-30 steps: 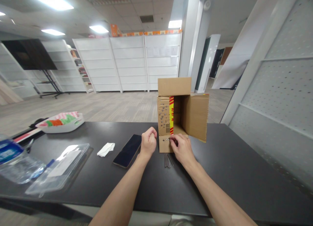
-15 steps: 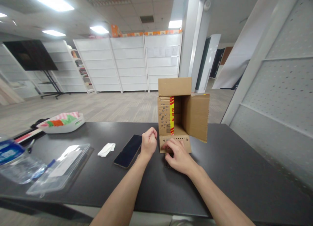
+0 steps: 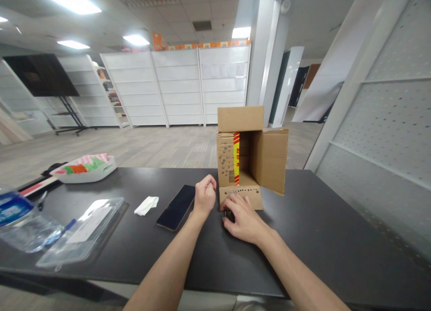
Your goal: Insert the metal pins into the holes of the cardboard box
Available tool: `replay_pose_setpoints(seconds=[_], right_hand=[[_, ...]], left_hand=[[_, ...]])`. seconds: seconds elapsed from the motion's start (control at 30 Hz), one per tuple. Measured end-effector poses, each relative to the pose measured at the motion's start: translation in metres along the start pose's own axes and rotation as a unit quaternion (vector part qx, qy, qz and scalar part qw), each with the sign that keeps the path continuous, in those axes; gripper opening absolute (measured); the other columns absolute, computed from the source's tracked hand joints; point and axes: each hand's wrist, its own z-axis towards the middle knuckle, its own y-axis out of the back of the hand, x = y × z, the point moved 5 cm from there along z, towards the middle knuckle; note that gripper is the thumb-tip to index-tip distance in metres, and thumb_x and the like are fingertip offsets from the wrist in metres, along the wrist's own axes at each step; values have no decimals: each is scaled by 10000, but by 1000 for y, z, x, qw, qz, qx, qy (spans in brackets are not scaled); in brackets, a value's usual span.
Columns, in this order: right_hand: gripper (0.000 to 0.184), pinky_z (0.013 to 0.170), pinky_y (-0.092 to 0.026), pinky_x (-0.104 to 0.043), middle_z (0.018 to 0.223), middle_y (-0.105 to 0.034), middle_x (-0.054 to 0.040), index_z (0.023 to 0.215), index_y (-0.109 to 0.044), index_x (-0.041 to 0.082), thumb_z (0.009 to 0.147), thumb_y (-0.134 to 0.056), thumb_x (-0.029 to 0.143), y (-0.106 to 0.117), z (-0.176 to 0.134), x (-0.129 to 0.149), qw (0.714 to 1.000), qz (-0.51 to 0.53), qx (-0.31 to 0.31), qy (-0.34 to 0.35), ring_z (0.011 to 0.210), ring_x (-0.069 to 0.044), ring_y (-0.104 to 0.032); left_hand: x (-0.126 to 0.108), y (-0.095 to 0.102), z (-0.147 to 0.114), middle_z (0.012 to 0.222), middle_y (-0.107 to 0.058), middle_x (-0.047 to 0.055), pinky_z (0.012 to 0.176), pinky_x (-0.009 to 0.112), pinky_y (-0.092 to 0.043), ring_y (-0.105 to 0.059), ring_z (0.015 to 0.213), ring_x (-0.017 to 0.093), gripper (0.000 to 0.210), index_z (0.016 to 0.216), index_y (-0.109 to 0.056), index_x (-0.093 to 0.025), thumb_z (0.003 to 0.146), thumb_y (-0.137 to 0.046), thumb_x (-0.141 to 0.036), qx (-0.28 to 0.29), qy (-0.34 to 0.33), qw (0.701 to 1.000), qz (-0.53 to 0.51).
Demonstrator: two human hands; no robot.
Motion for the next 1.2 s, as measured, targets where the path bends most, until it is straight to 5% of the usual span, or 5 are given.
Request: replay_pose_setpoints(seconds=[0.43, 1.2], right_hand=[[102, 841, -286, -359, 914, -620, -45, 870, -614, 190, 770, -595, 195, 2, -1, 4, 999, -20, 25, 16, 955, -222, -495], [345, 865, -302, -377, 900, -629, -50, 948, -674, 201, 761, -700, 489, 6, -2, 13, 997, -45, 48, 32, 960, -234, -501]], left_hand=[[-2, 1, 0, 516, -370, -45, 519, 234, -269, -361, 513, 106, 180, 560, -390, -193, 712, -350, -105, 0, 0, 1000, 11], [-2, 1, 0, 517, -372, -46, 516, 238, -262, -358, 510, 107, 173, 564, -396, -191, 708, -355, -104, -2, 1, 1000, -2]])
